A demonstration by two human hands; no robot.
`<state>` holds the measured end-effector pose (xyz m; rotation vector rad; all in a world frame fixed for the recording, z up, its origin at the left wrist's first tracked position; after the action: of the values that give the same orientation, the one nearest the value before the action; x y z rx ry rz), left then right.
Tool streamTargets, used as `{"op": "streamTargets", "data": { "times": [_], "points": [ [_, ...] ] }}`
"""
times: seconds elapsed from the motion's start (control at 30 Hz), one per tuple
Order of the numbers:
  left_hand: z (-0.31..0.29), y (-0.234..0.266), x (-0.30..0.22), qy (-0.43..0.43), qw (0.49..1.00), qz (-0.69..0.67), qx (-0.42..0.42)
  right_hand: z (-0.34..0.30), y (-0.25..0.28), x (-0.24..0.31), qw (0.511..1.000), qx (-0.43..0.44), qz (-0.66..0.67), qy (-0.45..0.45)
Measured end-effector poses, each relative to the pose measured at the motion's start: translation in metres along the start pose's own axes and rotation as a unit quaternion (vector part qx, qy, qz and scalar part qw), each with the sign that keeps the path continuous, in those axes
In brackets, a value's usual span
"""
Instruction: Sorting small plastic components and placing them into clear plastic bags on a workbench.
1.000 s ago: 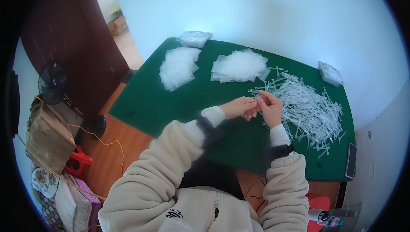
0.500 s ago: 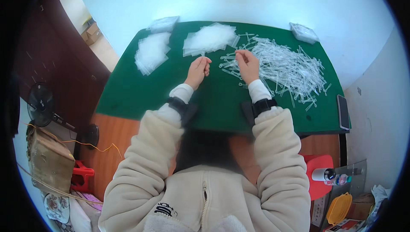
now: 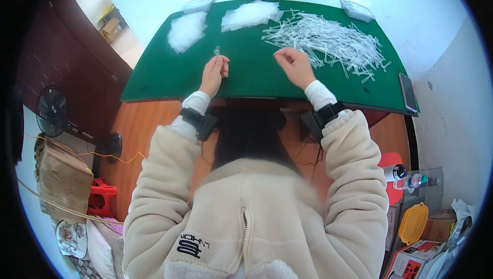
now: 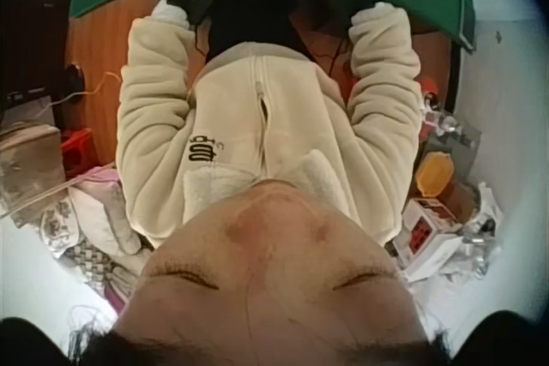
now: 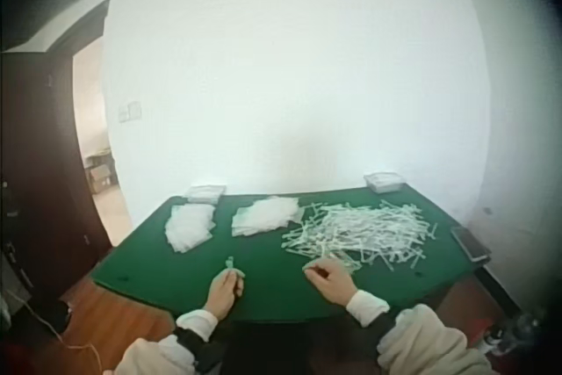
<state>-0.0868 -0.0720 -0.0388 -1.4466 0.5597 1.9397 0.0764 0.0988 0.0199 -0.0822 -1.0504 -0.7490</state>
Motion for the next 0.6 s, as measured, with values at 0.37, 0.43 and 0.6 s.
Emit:
{"op": "streamTargets", "data": {
  "times": [0.37,0.43,0.6],
  "points": [
    [-0.004,0.014,-0.014,-0.05,0.995,0.063,-0.064,-0.197,-0.142,-0.049,0.912,0.397,-0.104,-0.01],
    [-0.009,0.034,-0.009,-0.039,0.994,0.073,-0.065,-0.216,-0.177,-0.112,0.891,0.435,-0.124,-0.047],
    [0.026,-0.053,0.012,0.068,0.99,0.05,0.112,-0.333,-0.203,-0.355,0.819,0.512,-0.191,-0.173]
  ]
}}
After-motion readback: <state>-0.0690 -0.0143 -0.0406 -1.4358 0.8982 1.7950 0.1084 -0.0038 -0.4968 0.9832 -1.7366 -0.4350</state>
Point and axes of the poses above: each hand's wrist, its own z-axis towards the middle knuckle, its own y-axis out of the back of the hand, x = y × z, the point moved 10 cm from there along z, towards the middle knuckle, and after that the axes turned 2 degrees about z, right-handed, at the moved point
